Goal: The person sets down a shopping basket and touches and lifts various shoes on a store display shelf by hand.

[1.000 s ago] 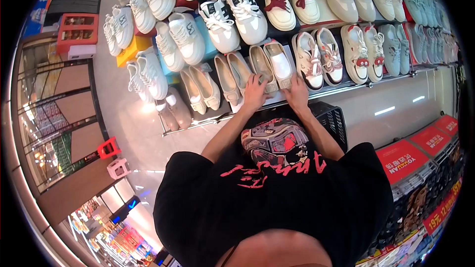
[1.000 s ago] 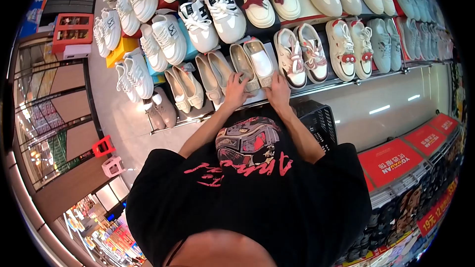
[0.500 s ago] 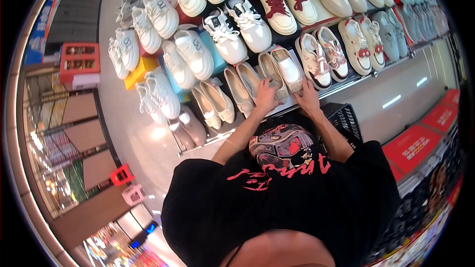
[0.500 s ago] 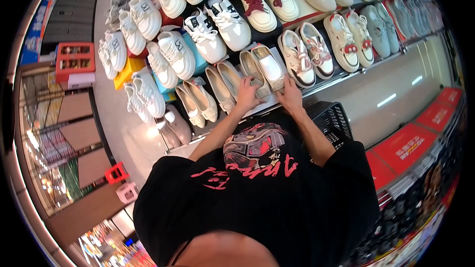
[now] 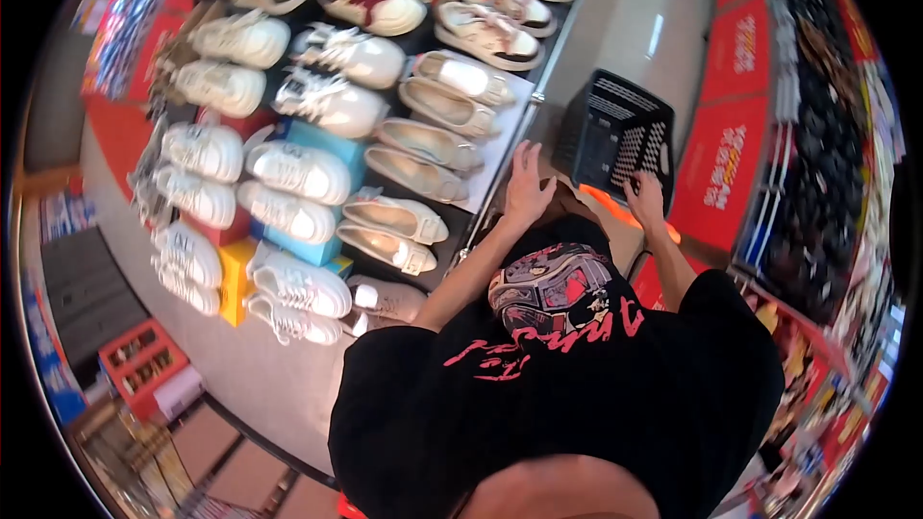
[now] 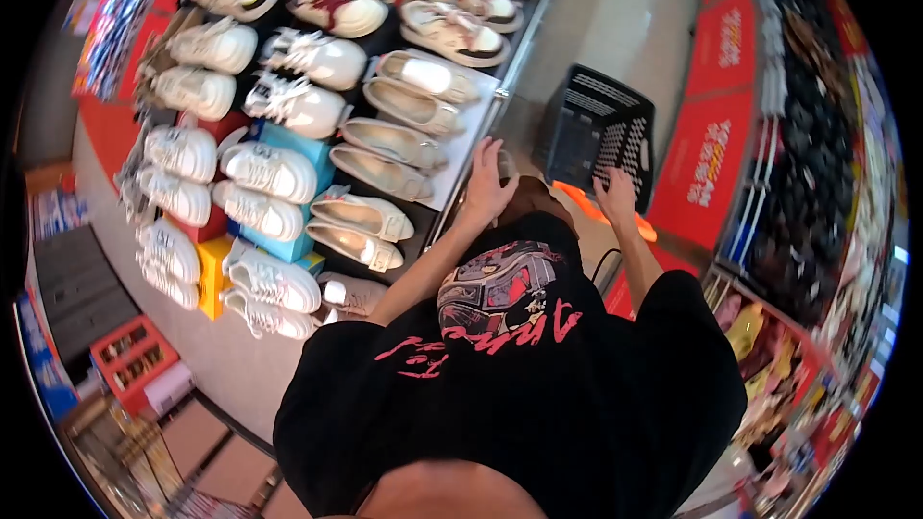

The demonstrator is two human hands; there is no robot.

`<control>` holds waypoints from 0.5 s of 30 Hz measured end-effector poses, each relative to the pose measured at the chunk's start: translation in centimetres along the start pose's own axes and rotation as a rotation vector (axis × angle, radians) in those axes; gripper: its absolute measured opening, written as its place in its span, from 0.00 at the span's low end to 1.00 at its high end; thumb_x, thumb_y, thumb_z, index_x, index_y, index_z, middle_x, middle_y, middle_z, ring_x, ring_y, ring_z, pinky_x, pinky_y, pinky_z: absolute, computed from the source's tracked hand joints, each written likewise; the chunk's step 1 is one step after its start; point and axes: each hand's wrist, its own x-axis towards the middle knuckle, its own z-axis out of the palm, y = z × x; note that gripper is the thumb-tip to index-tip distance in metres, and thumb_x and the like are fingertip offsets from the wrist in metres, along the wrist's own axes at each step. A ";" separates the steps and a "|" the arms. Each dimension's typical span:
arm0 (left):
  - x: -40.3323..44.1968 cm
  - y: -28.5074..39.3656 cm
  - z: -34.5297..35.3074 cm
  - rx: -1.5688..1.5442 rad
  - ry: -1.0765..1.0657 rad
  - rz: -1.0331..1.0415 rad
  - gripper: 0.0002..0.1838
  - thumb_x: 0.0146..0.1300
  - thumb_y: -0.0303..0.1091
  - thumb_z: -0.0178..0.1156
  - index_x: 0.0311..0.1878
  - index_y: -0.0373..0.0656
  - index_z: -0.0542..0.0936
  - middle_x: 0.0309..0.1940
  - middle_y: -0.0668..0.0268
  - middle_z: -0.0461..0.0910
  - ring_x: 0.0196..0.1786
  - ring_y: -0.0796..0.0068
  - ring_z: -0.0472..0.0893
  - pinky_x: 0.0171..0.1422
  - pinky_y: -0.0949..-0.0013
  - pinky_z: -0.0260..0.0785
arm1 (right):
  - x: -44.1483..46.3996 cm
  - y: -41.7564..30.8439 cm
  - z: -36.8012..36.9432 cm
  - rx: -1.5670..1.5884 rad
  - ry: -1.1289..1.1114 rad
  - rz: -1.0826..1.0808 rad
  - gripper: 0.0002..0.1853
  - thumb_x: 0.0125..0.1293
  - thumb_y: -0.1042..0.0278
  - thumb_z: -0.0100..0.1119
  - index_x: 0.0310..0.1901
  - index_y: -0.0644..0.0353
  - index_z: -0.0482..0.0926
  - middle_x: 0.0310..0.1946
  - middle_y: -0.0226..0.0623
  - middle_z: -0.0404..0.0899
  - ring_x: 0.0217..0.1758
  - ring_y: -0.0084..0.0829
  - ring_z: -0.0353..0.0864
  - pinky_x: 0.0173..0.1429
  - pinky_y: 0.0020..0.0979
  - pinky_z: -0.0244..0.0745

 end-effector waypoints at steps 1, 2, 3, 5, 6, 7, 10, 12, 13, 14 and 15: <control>-0.3 0.1 1.5 -0.009 -0.083 0.060 0.39 0.58 0.31 0.70 0.72 0.38 0.65 0.74 0.46 0.59 0.72 0.43 0.69 0.72 0.54 0.70 | -2.6 1.5 -0.6 -0.006 -0.050 0.087 0.22 0.66 0.62 0.66 0.57 0.65 0.78 0.54 0.50 0.79 0.57 0.49 0.79 0.61 0.45 0.75; -0.6 0.3 3.2 -0.023 -0.123 0.084 0.39 0.58 0.31 0.70 0.72 0.38 0.65 0.74 0.46 0.59 0.72 0.43 0.69 0.72 0.54 0.70 | -5.3 3.0 -1.1 -0.011 -0.103 0.171 0.20 0.67 0.60 0.66 0.54 0.65 0.79 0.53 0.51 0.80 0.56 0.50 0.79 0.60 0.45 0.75; -1.0 0.8 4.6 -0.027 -0.268 0.128 0.39 0.58 0.33 0.70 0.71 0.37 0.66 0.74 0.46 0.59 0.72 0.42 0.69 0.73 0.54 0.69 | -7.4 2.2 -2.8 -0.015 -0.207 0.320 0.22 0.66 0.59 0.67 0.55 0.66 0.80 0.55 0.53 0.80 0.61 0.52 0.78 0.66 0.45 0.72; -1.8 2.4 6.7 -0.046 -0.527 0.174 0.38 0.59 0.35 0.70 0.71 0.35 0.66 0.74 0.45 0.60 0.70 0.39 0.70 0.75 0.52 0.67 | -11.2 2.9 -2.9 -0.009 -0.069 0.260 0.25 0.65 0.58 0.67 0.58 0.66 0.79 0.58 0.54 0.80 0.64 0.51 0.76 0.70 0.45 0.70; -2.2 2.8 8.1 -0.053 -0.541 0.185 0.38 0.59 0.35 0.70 0.71 0.35 0.66 0.74 0.45 0.60 0.70 0.39 0.70 0.75 0.52 0.67 | -12.5 3.4 -2.5 0.004 0.054 0.161 0.27 0.65 0.57 0.68 0.60 0.67 0.78 0.61 0.55 0.79 0.68 0.51 0.74 0.73 0.45 0.68; -2.7 2.8 10.1 0.028 -0.617 0.296 0.38 0.59 0.35 0.69 0.71 0.35 0.66 0.73 0.45 0.61 0.71 0.39 0.70 0.75 0.52 0.66 | -13.5 3.4 -2.2 0.003 0.071 0.202 0.32 0.62 0.60 0.70 0.65 0.67 0.75 0.66 0.55 0.75 0.73 0.52 0.70 0.78 0.45 0.63; -4.8 2.4 15.7 0.156 -0.648 0.571 0.36 0.61 0.33 0.66 0.72 0.34 0.65 0.72 0.45 0.65 0.73 0.42 0.68 0.77 0.50 0.63 | -14.4 4.2 -2.0 -0.016 0.056 0.203 0.34 0.58 0.65 0.71 0.66 0.67 0.74 0.67 0.55 0.75 0.73 0.53 0.70 0.78 0.46 0.63; -6.0 3.2 18.0 0.321 -0.657 0.716 0.36 0.62 0.30 0.64 0.72 0.34 0.65 0.71 0.46 0.67 0.75 0.45 0.66 0.79 0.48 0.59 | -13.9 4.3 -2.2 -0.016 0.115 0.193 0.28 0.55 0.69 0.70 0.59 0.67 0.78 0.63 0.54 0.78 0.71 0.51 0.73 0.75 0.45 0.67; -6.5 3.1 18.8 0.352 -0.686 0.718 0.37 0.60 0.29 0.64 0.73 0.35 0.64 0.70 0.47 0.68 0.77 0.47 0.65 0.80 0.46 0.56 | -13.3 4.7 -2.3 -0.012 0.015 0.269 0.24 0.55 0.70 0.70 0.54 0.67 0.79 0.59 0.53 0.80 0.68 0.49 0.76 0.72 0.45 0.70; -6.8 3.0 19.5 0.356 -0.677 0.721 0.37 0.60 0.29 0.64 0.73 0.35 0.64 0.70 0.47 0.68 0.77 0.47 0.65 0.80 0.46 0.56 | -12.4 5.3 -2.7 -0.006 -0.085 0.338 0.20 0.55 0.71 0.69 0.49 0.67 0.81 0.55 0.51 0.83 0.65 0.48 0.79 0.69 0.45 0.72; -7.0 3.0 19.8 0.366 -0.712 0.685 0.38 0.60 0.30 0.63 0.74 0.35 0.63 0.71 0.48 0.67 0.77 0.47 0.64 0.81 0.44 0.55 | -11.8 6.5 -1.8 -0.117 0.000 0.237 0.13 0.52 0.66 0.71 0.37 0.63 0.84 0.39 0.48 0.87 0.49 0.46 0.87 0.55 0.44 0.81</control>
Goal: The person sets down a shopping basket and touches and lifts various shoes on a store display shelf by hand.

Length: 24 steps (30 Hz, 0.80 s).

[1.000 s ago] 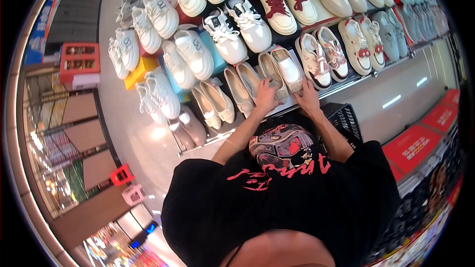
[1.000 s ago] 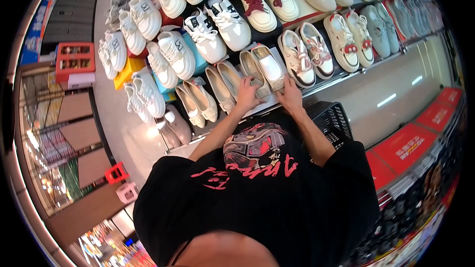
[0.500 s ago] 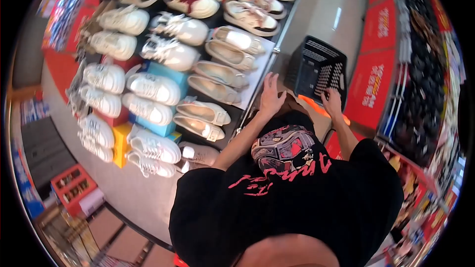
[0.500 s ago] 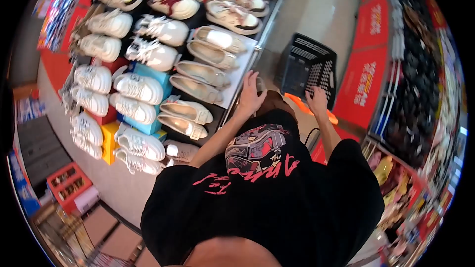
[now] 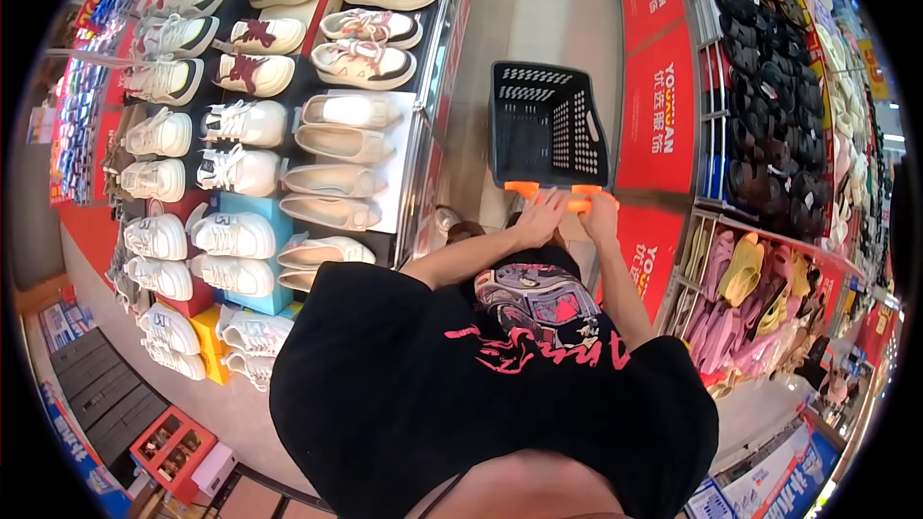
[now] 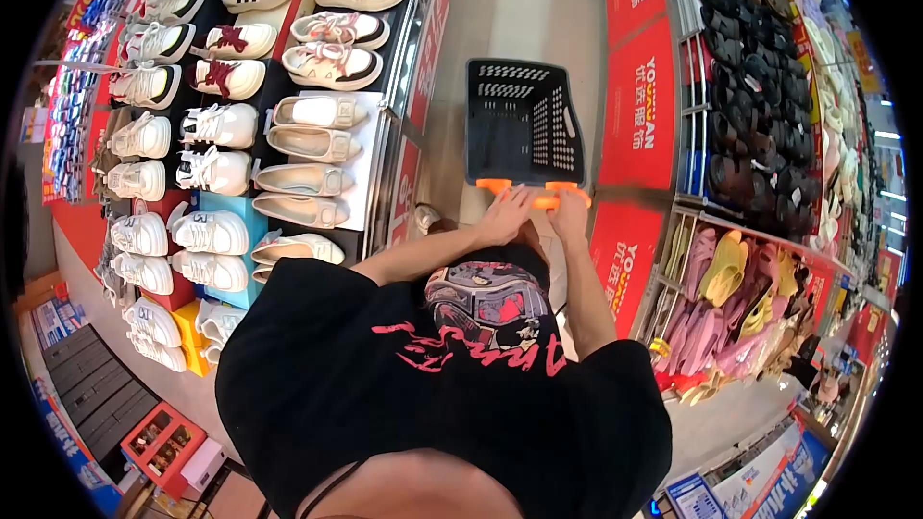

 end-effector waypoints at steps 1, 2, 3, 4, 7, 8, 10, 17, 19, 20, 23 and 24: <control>0.3 -0.2 0.8 -0.013 -0.034 -0.032 0.39 0.61 0.31 0.63 0.75 0.35 0.62 0.71 0.48 0.67 0.78 0.47 0.63 0.81 0.43 0.54 | 1.0 0.6 0.4 0.002 0.006 -0.018 0.13 0.52 0.66 0.71 0.37 0.63 0.84 0.39 0.48 0.87 0.49 0.46 0.87 0.55 0.44 0.81; 0.8 -0.6 1.6 0.078 0.034 -0.023 0.34 0.62 0.33 0.63 0.71 0.39 0.67 0.66 0.50 0.72 0.74 0.49 0.68 0.79 0.43 0.56 | 1.9 1.1 0.9 -0.129 -0.117 0.003 0.11 0.50 0.65 0.71 0.34 0.61 0.85 0.33 0.46 0.86 0.42 0.47 0.88 0.50 0.45 0.83; 1.7 -0.9 1.2 0.085 0.049 -0.043 0.34 0.62 0.33 0.63 0.71 0.39 0.67 0.66 0.50 0.72 0.74 0.49 0.68 0.79 0.43 0.56 | 2.6 1.5 1.1 -0.265 -0.243 0.020 0.09 0.48 0.63 0.70 0.30 0.58 0.87 0.27 0.45 0.86 0.36 0.48 0.88 0.45 0.45 0.84; 2.3 -1.1 0.7 0.135 -0.011 -0.029 0.31 0.61 0.34 0.64 0.68 0.41 0.70 0.61 0.52 0.74 0.71 0.50 0.70 0.78 0.45 0.58 | 2.8 2.1 1.0 -0.268 -0.248 -0.011 0.09 0.48 0.63 0.70 0.30 0.58 0.87 0.27 0.45 0.86 0.36 0.48 0.88 0.45 0.45 0.84; 3.9 -1.6 0.4 0.206 0.013 -0.059 0.23 0.60 0.36 0.64 0.59 0.45 0.75 0.50 0.58 0.77 0.61 0.53 0.76 0.70 0.50 0.66 | 4.9 2.7 0.8 -0.211 -0.171 -0.144 0.10 0.48 0.59 0.69 0.30 0.55 0.88 0.25 0.44 0.86 0.31 0.47 0.88 0.38 0.45 0.84; 4.6 -1.6 -0.3 0.218 -0.003 -0.113 0.23 0.60 0.35 0.64 0.59 0.45 0.75 0.50 0.57 0.76 0.60 0.54 0.76 0.67 0.51 0.68 | 6.0 2.6 0.7 -0.193 -0.173 -0.130 0.10 0.49 0.59 0.69 0.30 0.55 0.88 0.26 0.45 0.86 0.32 0.48 0.89 0.39 0.45 0.84; 6.2 -2.7 -1.2 0.249 0.010 -0.170 0.24 0.59 0.32 0.65 0.59 0.45 0.74 0.51 0.56 0.75 0.57 0.55 0.76 0.62 0.52 0.69 | 8.3 1.5 -0.7 -0.183 -0.169 -0.090 0.11 0.51 0.58 0.68 0.31 0.56 0.88 0.27 0.47 0.87 0.32 0.49 0.89 0.41 0.46 0.85; 13.1 -6.8 -3.4 0.320 0.138 -0.381 0.23 0.60 0.29 0.64 0.59 0.44 0.72 0.52 0.55 0.73 0.60 0.52 0.74 0.65 0.52 0.68 | 18.1 0.9 -1.0 -0.146 -0.080 -0.126 0.13 0.52 0.57 0.69 0.31 0.58 0.88 0.29 0.48 0.87 0.33 0.47 0.90 0.41 0.44 0.85; 15.4 -8.3 -4.4 0.318 0.162 -0.421 0.24 0.59 0.28 0.64 0.59 0.44 0.72 0.53 0.55 0.73 0.61 0.52 0.73 0.64 0.52 0.69 | 21.1 0.6 -1.4 -0.151 -0.093 -0.126 0.13 0.52 0.57 0.70 0.31 0.59 0.88 0.29 0.48 0.88 0.34 0.47 0.90 0.42 0.43 0.85; 16.6 -9.1 -4.9 0.258 0.160 -0.452 0.25 0.57 0.28 0.66 0.59 0.44 0.72 0.53 0.54 0.73 0.61 0.52 0.73 0.64 0.52 0.70 | 22.4 0.5 -1.6 -0.150 -0.085 -0.106 0.13 0.53 0.56 0.70 0.32 0.59 0.88 0.30 0.48 0.88 0.35 0.48 0.90 0.43 0.44 0.85; 19.7 -12.0 -5.6 0.179 0.186 -0.485 0.28 0.55 0.28 0.68 0.60 0.44 0.72 0.54 0.54 0.72 0.62 0.52 0.73 0.64 0.52 0.71 | 26.5 0.2 -1.8 -0.162 -0.090 -0.060 0.15 0.53 0.56 0.70 0.35 0.59 0.89 0.33 0.49 0.89 0.38 0.47 0.90 0.45 0.44 0.85; 20.7 -12.6 -6.3 0.163 0.202 -0.486 0.29 0.54 0.28 0.69 0.60 0.45 0.72 0.54 0.54 0.72 0.62 0.51 0.73 0.64 0.52 0.71 | 27.8 0.1 -1.9 -0.166 -0.108 -0.026 0.16 0.54 0.56 0.70 0.37 0.59 0.89 0.35 0.49 0.89 0.40 0.47 0.91 0.46 0.44 0.85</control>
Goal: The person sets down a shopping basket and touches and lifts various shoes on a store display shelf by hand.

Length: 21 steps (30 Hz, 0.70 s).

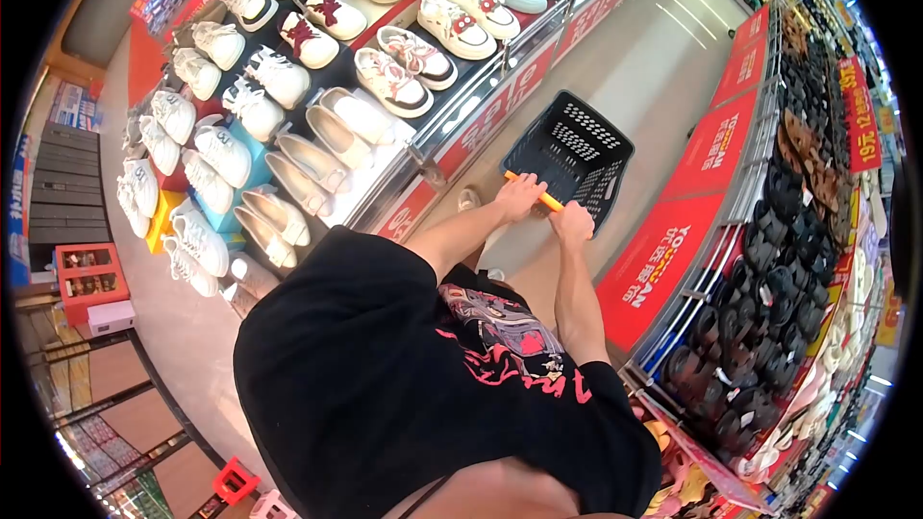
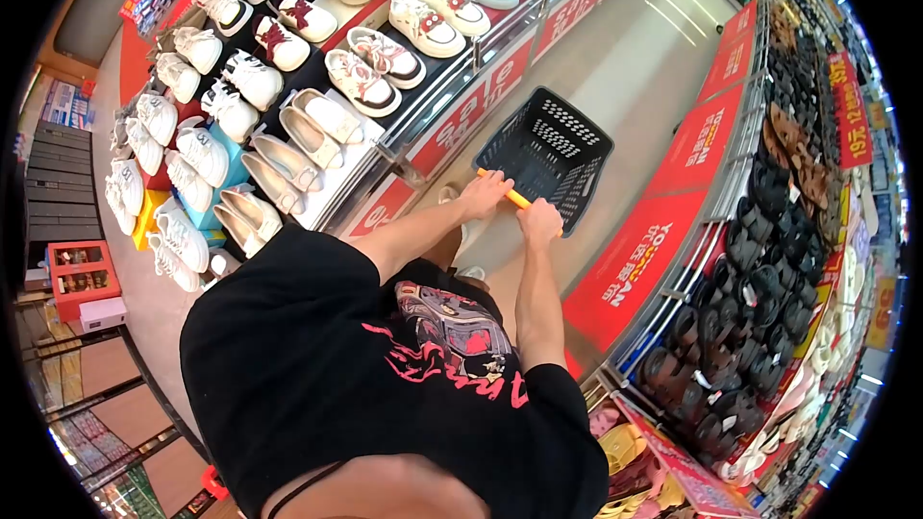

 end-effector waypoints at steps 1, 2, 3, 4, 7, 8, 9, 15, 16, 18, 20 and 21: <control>1.4 -0.1 -0.4 -0.010 0.016 0.001 0.29 0.54 0.28 0.69 0.60 0.45 0.72 0.54 0.54 0.72 0.62 0.51 0.73 0.64 0.52 0.71 | 1.2 -0.1 -0.2 -0.015 0.011 -0.005 0.16 0.54 0.56 0.70 0.37 0.59 0.89 0.35 0.49 0.89 0.40 0.47 0.91 0.46 0.44 0.85; 2.6 -0.1 -0.7 -0.027 -0.013 -0.010 0.29 0.54 0.27 0.69 0.60 0.45 0.72 0.54 0.54 0.72 0.62 0.51 0.73 0.64 0.52 0.72 | 2.2 -0.3 -0.5 -0.033 0.027 0.025 0.13 0.54 0.57 0.69 0.35 0.58 0.89 0.33 0.48 0.89 0.38 0.46 0.91 0.45 0.43 0.85; 4.0 -0.6 -0.7 -0.044 -0.039 -0.021 0.28 0.54 0.27 0.69 0.60 0.46 0.73 0.54 0.54 0.72 0.62 0.51 0.73 0.63 0.51 0.73 | 3.4 -0.6 -0.9 -0.051 0.047 0.053 0.12 0.54 0.59 0.68 0.33 0.58 0.89 0.31 0.46 0.89 0.37 0.45 0.91 0.44 0.41 0.85; 5.4 -0.8 -0.7 -0.023 -0.026 -0.008 0.28 0.55 0.27 0.69 0.60 0.46 0.74 0.55 0.55 0.72 0.62 0.51 0.74 0.63 0.52 0.74 | 4.5 -0.7 -1.8 -0.062 -0.027 0.075 0.14 0.55 0.58 0.68 0.37 0.58 0.89 0.35 0.47 0.89 0.40 0.46 0.91 0.47 0.42 0.85; 8.9 -1.6 -1.3 -0.061 -0.062 -0.010 0.28 0.55 0.27 0.70 0.60 0.47 0.74 0.56 0.55 0.72 0.62 0.52 0.74 0.64 0.52 0.74 | 7.5 -1.0 -3.2 -0.093 -0.081 0.093 0.16 0.57 0.56 0.68 0.40 0.59 0.89 0.38 0.47 0.89 0.43 0.47 0.90 0.49 0.43 0.85; 9.9 -1.9 -1.8 -0.109 -0.099 -0.022 0.26 0.58 0.31 0.69 0.60 0.46 0.75 0.56 0.55 0.73 0.63 0.53 0.74 0.64 0.52 0.75 | 8.8 -1.0 -3.5 -0.088 -0.124 0.108 0.18 0.57 0.53 0.69 0.42 0.58 0.89 0.40 0.48 0.89 0.46 0.47 0.90 0.51 0.44 0.84; 11.0 -2.4 -1.5 -0.127 -0.084 -0.037 0.26 0.58 0.31 0.69 0.60 0.46 0.75 0.56 0.55 0.73 0.63 0.53 0.74 0.64 0.52 0.75 | 9.9 -1.2 -3.8 -0.110 -0.124 0.092 0.18 0.57 0.53 0.69 0.42 0.58 0.89 0.40 0.48 0.89 0.46 0.47 0.90 0.51 0.44 0.84; 12.1 -6.3 -6.4 -0.446 -0.063 -0.081 0.21 0.66 0.44 0.65 0.59 0.46 0.76 0.55 0.53 0.75 0.55 0.49 0.81 0.61 0.50 0.77 | 16.8 1.1 -3.3 -0.066 -0.304 0.084 0.23 0.56 0.46 0.72 0.44 0.57 0.89 0.41 0.49 0.89 0.47 0.47 0.90 0.52 0.45 0.84; 11.2 -7.6 -6.5 -0.511 0.081 -0.082 0.18 0.67 0.43 0.63 0.55 0.44 0.78 0.52 0.53 0.77 0.51 0.48 0.82 0.58 0.50 0.77 | 17.4 0.3 -4.8 -0.037 -0.407 0.056 0.22 0.56 0.47 0.72 0.43 0.58 0.89 0.41 0.50 0.89 0.46 0.48 0.90 0.51 0.45 0.83; 7.9 -9.7 -10.4 -0.605 0.243 -0.153 0.16 0.68 0.40 0.61 0.53 0.43 0.78 0.50 0.53 0.77 0.51 0.49 0.81 0.58 0.51 0.76 | 20.1 0.0 -4.7 -0.046 -0.486 -0.053 0.22 0.54 0.52 0.73 0.44 0.61 0.86 0.37 0.48 0.88 0.43 0.49 0.89 0.49 0.44 0.82; 4.5 -11.7 -14.8 -0.662 0.558 -0.261 0.11 0.67 0.34 0.61 0.49 0.40 0.79 0.46 0.53 0.78 0.50 0.51 0.80 0.56 0.52 0.74 | 22.2 -3.2 -4.5 0.021 -0.346 -0.314 0.23 0.54 0.54 0.74 0.46 0.63 0.85 0.38 0.47 0.88 0.44 0.47 0.88 0.50 0.43 0.82; 2.9 -12.4 -16.1 -0.637 0.715 -0.342 0.09 0.66 0.32 0.61 0.47 0.40 0.79 0.44 0.53 0.79 0.48 0.52 0.80 0.54 0.53 0.73 | 23.0 -5.0 -4.6 0.107 -0.190 -0.537 0.24 0.55 0.57 0.76 0.48 0.64 0.83 0.38 0.46 0.87 0.44 0.46 0.88 0.52 0.42 0.81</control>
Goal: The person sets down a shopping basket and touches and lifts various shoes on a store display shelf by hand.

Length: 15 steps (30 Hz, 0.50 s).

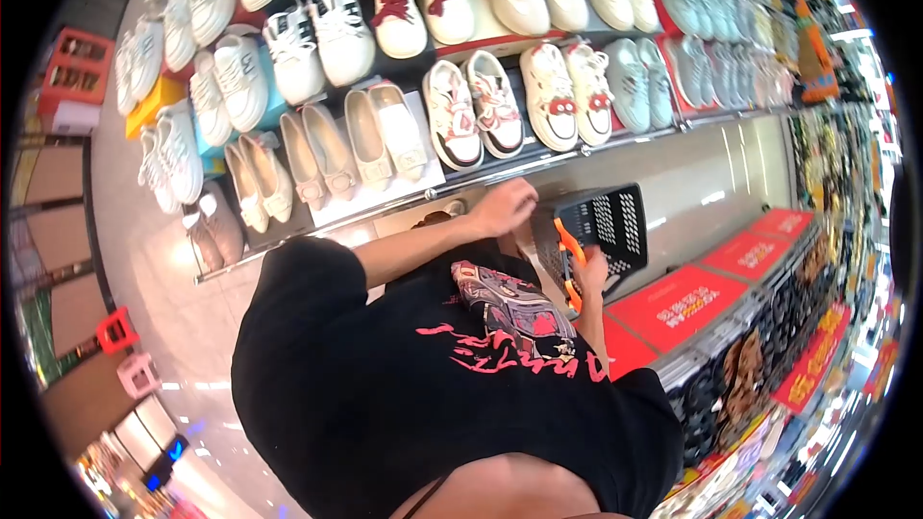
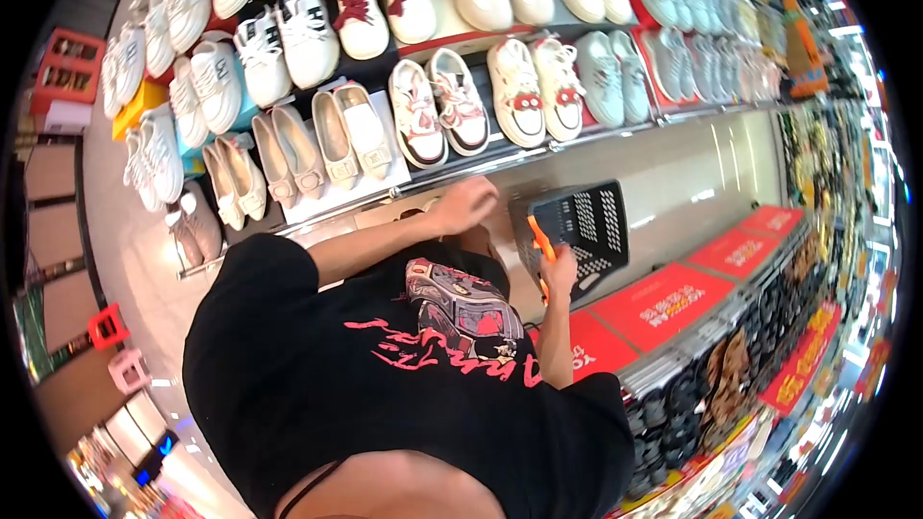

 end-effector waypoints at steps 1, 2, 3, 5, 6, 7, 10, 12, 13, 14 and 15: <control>-0.2 -0.7 -1.9 0.066 0.169 -0.011 0.10 0.64 0.29 0.63 0.47 0.39 0.78 0.45 0.53 0.78 0.49 0.51 0.79 0.56 0.53 0.72 | 2.0 -3.2 -0.6 0.081 0.113 -0.126 0.23 0.55 0.60 0.75 0.50 0.64 0.81 0.40 0.46 0.85 0.46 0.46 0.86 0.54 0.42 0.80; -0.2 -1.1 -3.6 0.137 0.332 -0.019 0.11 0.63 0.27 0.64 0.47 0.38 0.77 0.46 0.53 0.77 0.50 0.50 0.78 0.57 0.54 0.72 | 4.2 -7.7 -1.5 0.170 0.226 -0.247 0.23 0.55 0.64 0.75 0.51 0.64 0.80 0.41 0.45 0.84 0.48 0.47 0.85 0.56 0.42 0.79; 0.1 -0.8 -5.2 0.220 0.505 -0.076 0.13 0.61 0.27 0.65 0.49 0.38 0.76 0.48 0.52 0.76 0.52 0.49 0.77 0.59 0.54 0.70 | 5.9 -12.3 -2.4 0.300 0.201 -0.303 0.23 0.56 0.66 0.74 0.52 0.64 0.79 0.43 0.46 0.83 0.50 0.47 0.84 0.58 0.43 0.78; 0.0 -1.2 -7.4 0.333 0.699 -0.258 0.22 0.59 0.27 0.68 0.56 0.37 0.73 0.55 0.49 0.71 0.60 0.46 0.73 0.66 0.54 0.67 | 8.9 -19.3 -2.9 0.466 0.133 -0.476 0.26 0.56 0.67 0.72 0.56 0.65 0.77 0.49 0.48 0.80 0.54 0.49 0.81 0.61 0.44 0.76; 0.2 -1.5 -8.1 0.466 0.738 -0.283 0.32 0.56 0.32 0.72 0.62 0.36 0.70 0.58 0.48 0.70 0.62 0.46 0.72 0.69 0.54 0.66 | 10.5 -22.2 -2.9 0.505 0.099 -0.607 0.30 0.56 0.67 0.72 0.60 0.65 0.75 0.52 0.50 0.79 0.57 0.50 0.79 0.62 0.45 0.74; 0.6 -1.7 -8.5 0.481 0.762 -0.336 0.39 0.54 0.36 0.74 0.66 0.34 0.67 0.60 0.47 0.69 0.64 0.45 0.70 0.71 0.53 0.64 | 11.8 -24.7 -3.2 0.473 0.049 -0.687 0.37 0.55 0.66 0.73 0.65 0.65 0.69 0.57 0.52 0.76 0.61 0.52 0.76 0.66 0.45 0.72; 1.1 -3.7 -7.5 0.488 0.767 -0.526 0.52 0.49 0.45 0.79 0.72 0.32 0.62 0.64 0.44 0.67 0.67 0.44 0.69 0.74 0.52 0.63 | 15.5 -27.7 -1.8 0.384 -0.079 -0.827 0.55 0.52 0.62 0.78 0.76 0.66 0.53 0.70 0.58 0.64 0.71 0.59 0.67 0.75 0.47 0.64; 1.2 -6.3 -6.1 0.472 0.746 -0.666 0.58 0.46 0.49 0.80 0.74 0.32 0.59 0.66 0.43 0.67 0.68 0.43 0.69 0.74 0.51 0.63 | 17.7 -28.0 -0.2 0.363 -0.152 -0.893 0.60 0.50 0.61 0.79 0.78 0.67 0.48 0.73 0.62 0.60 0.72 0.62 0.66 0.75 0.48 0.65; 1.4 -7.3 -5.6 0.353 0.754 -0.725 0.61 0.44 0.51 0.81 0.75 0.31 0.59 0.67 0.42 0.67 0.69 0.43 0.69 0.74 0.51 0.63 | 18.1 -28.1 0.4 0.375 -0.189 -0.885 0.60 0.50 0.60 0.80 0.78 0.68 0.49 0.73 0.62 0.61 0.72 0.61 0.66 0.75 0.48 0.65; 1.4 -8.4 -5.1 0.231 0.757 -0.778 0.63 0.43 0.54 0.82 0.76 0.31 0.58 0.68 0.42 0.67 0.70 0.43 0.69 0.74 0.51 0.64 | 18.6 -28.1 0.9 0.387 -0.224 -0.872 0.60 0.50 0.59 0.80 0.78 0.68 0.49 0.72 0.62 0.62 0.73 0.60 0.66 0.75 0.48 0.66; 1.9 -7.8 -5.0 0.262 0.816 -0.785 0.61 0.44 0.52 0.82 0.75 0.29 0.61 0.65 0.42 0.72 0.68 0.45 0.73 0.72 0.53 0.67 | 18.8 -27.9 1.3 0.386 -0.246 -0.851 0.60 0.51 0.58 0.80 0.78 0.70 0.48 0.72 0.64 0.62 0.72 0.62 0.67 0.74 0.49 0.66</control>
